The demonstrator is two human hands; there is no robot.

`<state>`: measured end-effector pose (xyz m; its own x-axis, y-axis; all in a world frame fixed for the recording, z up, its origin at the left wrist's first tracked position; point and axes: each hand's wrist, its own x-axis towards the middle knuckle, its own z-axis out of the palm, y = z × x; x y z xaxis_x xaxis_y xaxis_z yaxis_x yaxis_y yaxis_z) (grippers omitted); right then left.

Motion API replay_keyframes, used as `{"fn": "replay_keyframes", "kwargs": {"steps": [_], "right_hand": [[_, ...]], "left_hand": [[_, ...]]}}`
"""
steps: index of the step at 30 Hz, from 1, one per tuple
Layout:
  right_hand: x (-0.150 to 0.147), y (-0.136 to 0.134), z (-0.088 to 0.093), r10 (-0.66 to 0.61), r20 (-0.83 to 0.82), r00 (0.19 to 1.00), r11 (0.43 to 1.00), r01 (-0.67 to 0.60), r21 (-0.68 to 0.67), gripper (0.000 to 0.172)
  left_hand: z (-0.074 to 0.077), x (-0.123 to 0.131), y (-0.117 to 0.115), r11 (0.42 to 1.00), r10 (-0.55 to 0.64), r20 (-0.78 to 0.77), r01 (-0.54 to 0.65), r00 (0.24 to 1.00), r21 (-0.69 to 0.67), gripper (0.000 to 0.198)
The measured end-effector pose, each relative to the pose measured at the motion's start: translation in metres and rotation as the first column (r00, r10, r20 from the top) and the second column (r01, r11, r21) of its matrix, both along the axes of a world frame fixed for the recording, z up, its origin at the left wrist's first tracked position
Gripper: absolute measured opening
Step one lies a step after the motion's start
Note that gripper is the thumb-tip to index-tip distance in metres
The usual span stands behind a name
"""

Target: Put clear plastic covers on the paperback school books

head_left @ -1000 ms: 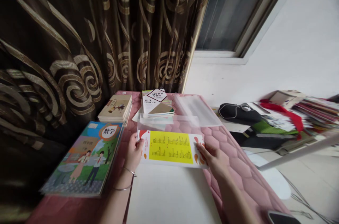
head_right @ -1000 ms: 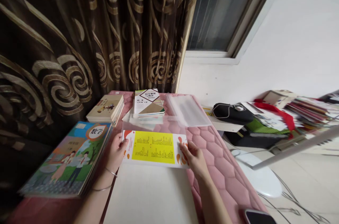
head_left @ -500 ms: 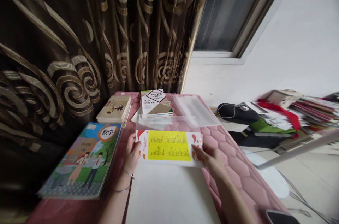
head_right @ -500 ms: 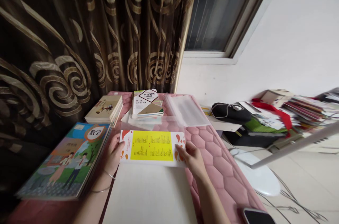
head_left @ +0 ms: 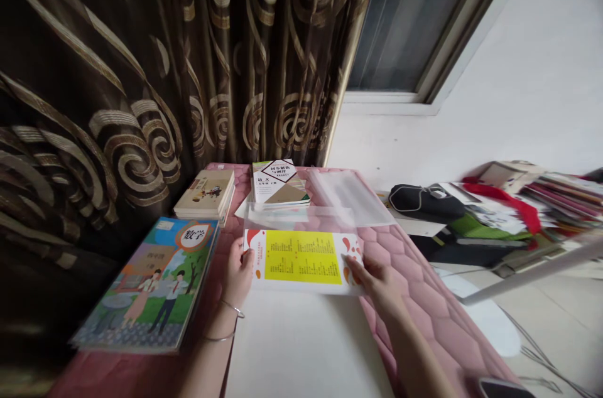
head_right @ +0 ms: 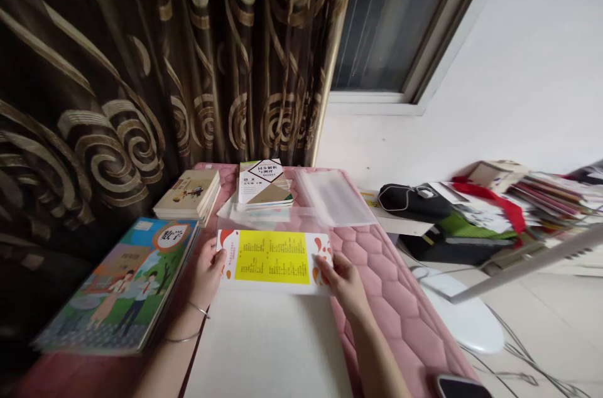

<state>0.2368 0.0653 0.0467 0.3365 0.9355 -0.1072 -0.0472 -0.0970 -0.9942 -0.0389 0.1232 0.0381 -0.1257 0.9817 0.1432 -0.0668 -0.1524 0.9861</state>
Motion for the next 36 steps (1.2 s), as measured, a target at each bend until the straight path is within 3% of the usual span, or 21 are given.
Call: {"fn": "replay_keyframes", "kwargs": {"steps": [4, 12, 21, 27, 32, 36], "right_hand": [[0.0012, -0.0042, 0.0063, 0.080, -0.045, 0.996, 0.997, -0.080, 0.007, 0.042], [-0.0035, -0.0041, 0.0088, 0.020, -0.017, 1.000, 1.000, -0.020, 0.000, 0.036], [0.0007, -0.0035, 0.0069, -0.007, 0.003, 1.000, 1.000, 0.007, 0.017, 0.038], [0.0025, -0.0002, 0.0012, 0.001, 0.008, 1.000, 1.000, -0.001, 0.020, 0.037], [0.0001, -0.0044, 0.0075, -0.001, 0.060, 0.998, 0.999, -0.002, 0.037, 0.037], [-0.0011, -0.0061, 0.0106, 0.031, 0.008, 0.999, 0.998, -0.031, 0.053, 0.037]], "left_hand": [[0.0013, 0.0010, 0.0005, 1.000, 0.016, -0.002, -0.016, 1.000, -0.005, 0.042], [0.0010, -0.0022, -0.0029, 0.998, -0.051, 0.077, 0.053, 0.996, -0.026, 0.038], [0.0080, 0.0022, -0.0041, 1.000, 0.011, 0.024, -0.011, 1.000, -0.003, 0.039], [0.0043, 0.0007, -0.0063, 1.000, -0.017, 0.067, 0.016, 0.998, 0.012, 0.037], [-0.0004, 0.0017, -0.0049, 1.000, -0.007, 0.089, 0.006, 0.996, 0.013, 0.040], [-0.0013, 0.0030, -0.0024, 0.999, 0.013, 0.073, -0.016, 0.997, 0.034, 0.038]]}}
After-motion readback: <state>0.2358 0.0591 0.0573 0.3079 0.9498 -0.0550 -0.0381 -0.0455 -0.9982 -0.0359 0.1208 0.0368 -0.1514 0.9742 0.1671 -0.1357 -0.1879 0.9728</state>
